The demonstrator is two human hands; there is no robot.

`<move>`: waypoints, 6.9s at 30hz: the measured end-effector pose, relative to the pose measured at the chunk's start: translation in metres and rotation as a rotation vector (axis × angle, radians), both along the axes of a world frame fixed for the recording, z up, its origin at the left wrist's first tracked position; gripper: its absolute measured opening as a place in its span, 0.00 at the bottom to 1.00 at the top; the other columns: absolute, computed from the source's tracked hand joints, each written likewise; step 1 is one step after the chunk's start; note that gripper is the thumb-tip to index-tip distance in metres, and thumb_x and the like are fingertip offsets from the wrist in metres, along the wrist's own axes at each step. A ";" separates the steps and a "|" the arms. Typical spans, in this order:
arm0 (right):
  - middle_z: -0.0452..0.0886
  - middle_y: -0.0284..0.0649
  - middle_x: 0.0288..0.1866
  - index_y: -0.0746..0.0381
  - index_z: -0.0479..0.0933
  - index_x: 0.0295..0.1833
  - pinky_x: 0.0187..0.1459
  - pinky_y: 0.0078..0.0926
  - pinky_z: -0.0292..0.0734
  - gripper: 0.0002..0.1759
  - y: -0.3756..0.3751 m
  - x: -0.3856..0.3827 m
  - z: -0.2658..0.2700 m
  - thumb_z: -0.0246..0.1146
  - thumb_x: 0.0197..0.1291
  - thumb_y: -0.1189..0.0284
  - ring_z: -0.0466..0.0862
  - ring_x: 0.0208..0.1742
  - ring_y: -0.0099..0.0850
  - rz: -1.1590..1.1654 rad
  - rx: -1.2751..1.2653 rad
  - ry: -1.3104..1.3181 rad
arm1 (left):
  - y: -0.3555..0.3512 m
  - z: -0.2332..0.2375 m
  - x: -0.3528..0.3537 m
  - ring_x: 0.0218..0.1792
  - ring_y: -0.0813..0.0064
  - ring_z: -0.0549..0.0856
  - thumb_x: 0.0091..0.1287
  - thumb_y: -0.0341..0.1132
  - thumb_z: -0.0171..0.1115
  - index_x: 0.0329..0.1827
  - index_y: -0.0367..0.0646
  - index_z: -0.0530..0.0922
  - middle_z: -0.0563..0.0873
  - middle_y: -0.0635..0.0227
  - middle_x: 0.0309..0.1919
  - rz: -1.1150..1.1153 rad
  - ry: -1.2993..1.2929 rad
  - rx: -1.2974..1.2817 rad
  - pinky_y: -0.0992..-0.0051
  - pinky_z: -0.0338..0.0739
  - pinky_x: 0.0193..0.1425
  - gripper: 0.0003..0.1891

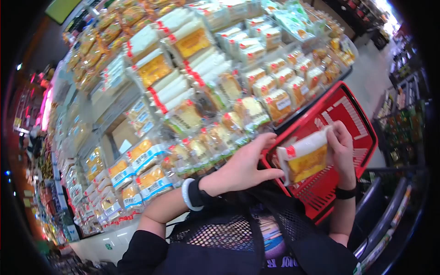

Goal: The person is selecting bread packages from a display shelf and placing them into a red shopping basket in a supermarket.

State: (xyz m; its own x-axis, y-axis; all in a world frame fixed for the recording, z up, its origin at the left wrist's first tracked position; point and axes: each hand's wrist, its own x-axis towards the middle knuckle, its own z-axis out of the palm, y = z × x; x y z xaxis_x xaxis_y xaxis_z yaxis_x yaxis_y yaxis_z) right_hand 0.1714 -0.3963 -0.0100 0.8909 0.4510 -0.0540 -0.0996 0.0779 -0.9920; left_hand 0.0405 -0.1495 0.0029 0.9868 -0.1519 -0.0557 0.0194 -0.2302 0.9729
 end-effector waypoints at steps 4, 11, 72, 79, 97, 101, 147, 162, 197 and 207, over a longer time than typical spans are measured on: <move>0.78 0.30 0.37 0.62 0.74 0.43 0.43 0.17 0.72 0.05 0.017 -0.017 0.009 0.56 0.69 0.72 0.77 0.40 0.17 -0.066 0.108 0.069 | -0.008 -0.005 0.006 0.57 0.70 0.79 0.61 0.30 0.69 0.66 0.39 0.60 0.78 0.61 0.55 0.004 0.205 -0.482 0.69 0.75 0.61 0.33; 0.80 0.31 0.38 0.61 0.72 0.44 0.39 0.15 0.74 0.10 0.013 -0.015 -0.012 0.54 0.71 0.65 0.79 0.36 0.18 -0.015 0.266 0.228 | 0.003 -0.009 0.006 0.53 0.75 0.81 0.64 0.20 0.60 0.61 0.38 0.70 0.81 0.65 0.54 0.117 0.359 -0.692 0.73 0.76 0.58 0.22; 0.80 0.52 0.29 0.70 0.74 0.38 0.41 0.46 0.75 0.25 -0.006 -0.091 -0.023 0.68 0.53 0.56 0.81 0.38 0.53 1.195 -0.681 -0.299 | 0.010 -0.004 -0.008 0.64 0.65 0.74 0.67 0.20 0.53 0.71 0.35 0.56 0.72 0.54 0.64 0.486 0.251 -0.549 0.66 0.68 0.68 0.29; 0.79 0.49 0.25 0.63 0.70 0.48 0.34 0.44 0.77 0.29 0.000 -0.110 -0.024 0.70 0.43 0.59 0.82 0.31 0.50 0.886 -0.727 -0.139 | 0.010 -0.003 -0.005 0.65 0.65 0.73 0.67 0.20 0.53 0.71 0.35 0.56 0.72 0.54 0.64 0.485 0.272 -0.551 0.65 0.67 0.69 0.29; 0.80 0.51 0.27 0.66 0.74 0.39 0.37 0.49 0.75 0.15 -0.016 -0.069 -0.029 0.54 0.62 0.63 0.82 0.35 0.49 1.025 -0.776 -0.128 | 0.014 -0.006 -0.009 0.64 0.65 0.74 0.69 0.24 0.53 0.71 0.36 0.56 0.72 0.55 0.64 0.465 0.254 -0.513 0.66 0.68 0.67 0.28; 0.80 0.50 0.28 0.64 0.76 0.40 0.38 0.47 0.76 0.20 -0.011 -0.066 -0.022 0.59 0.62 0.55 0.82 0.36 0.48 1.030 -0.921 -0.181 | 0.013 -0.004 -0.009 0.64 0.65 0.74 0.67 0.20 0.54 0.71 0.35 0.56 0.72 0.54 0.64 0.488 0.290 -0.558 0.66 0.68 0.68 0.29; 0.69 0.24 0.29 0.58 0.66 0.34 0.34 0.14 0.66 0.11 -0.084 0.040 -0.063 0.61 0.66 0.69 0.68 0.32 0.12 0.345 -0.387 0.138 | 0.011 -0.017 -0.007 0.64 0.68 0.73 0.71 0.25 0.52 0.73 0.37 0.54 0.72 0.58 0.65 0.519 0.255 -0.588 0.67 0.69 0.68 0.28; 0.76 0.31 0.39 0.61 0.68 0.49 0.42 0.19 0.74 0.10 -0.039 0.013 -0.028 0.59 0.64 0.76 0.78 0.42 0.20 0.241 0.129 0.399 | 0.019 -0.019 -0.016 0.59 0.73 0.78 0.73 0.27 0.50 0.71 0.40 0.61 0.76 0.62 0.61 0.550 0.244 -0.734 0.72 0.74 0.62 0.23; 0.79 0.32 0.48 0.66 0.72 0.58 0.51 0.18 0.75 0.19 0.022 0.010 -0.024 0.62 0.66 0.68 0.77 0.49 0.17 0.294 -0.204 -0.098 | 0.027 -0.021 -0.017 0.59 0.69 0.78 0.72 0.28 0.50 0.70 0.37 0.60 0.76 0.58 0.61 0.528 0.278 -0.628 0.68 0.73 0.63 0.23; 0.82 0.35 0.46 0.66 0.74 0.57 0.49 0.22 0.76 0.23 0.021 0.001 -0.017 0.68 0.60 0.67 0.80 0.48 0.20 0.209 -0.173 -0.150 | 0.028 -0.020 -0.015 0.57 0.71 0.79 0.72 0.27 0.51 0.69 0.37 0.62 0.77 0.60 0.59 0.520 0.280 -0.645 0.69 0.74 0.62 0.22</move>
State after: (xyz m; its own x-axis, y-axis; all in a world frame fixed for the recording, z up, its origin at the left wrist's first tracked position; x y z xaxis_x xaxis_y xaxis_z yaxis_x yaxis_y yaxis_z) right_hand 0.1726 -0.3753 -0.0270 0.7836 0.6209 -0.0208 0.0527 -0.0997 -0.9936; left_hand 0.0252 -0.1214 -0.0174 0.9027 0.2278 -0.3649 0.2270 0.4684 0.8539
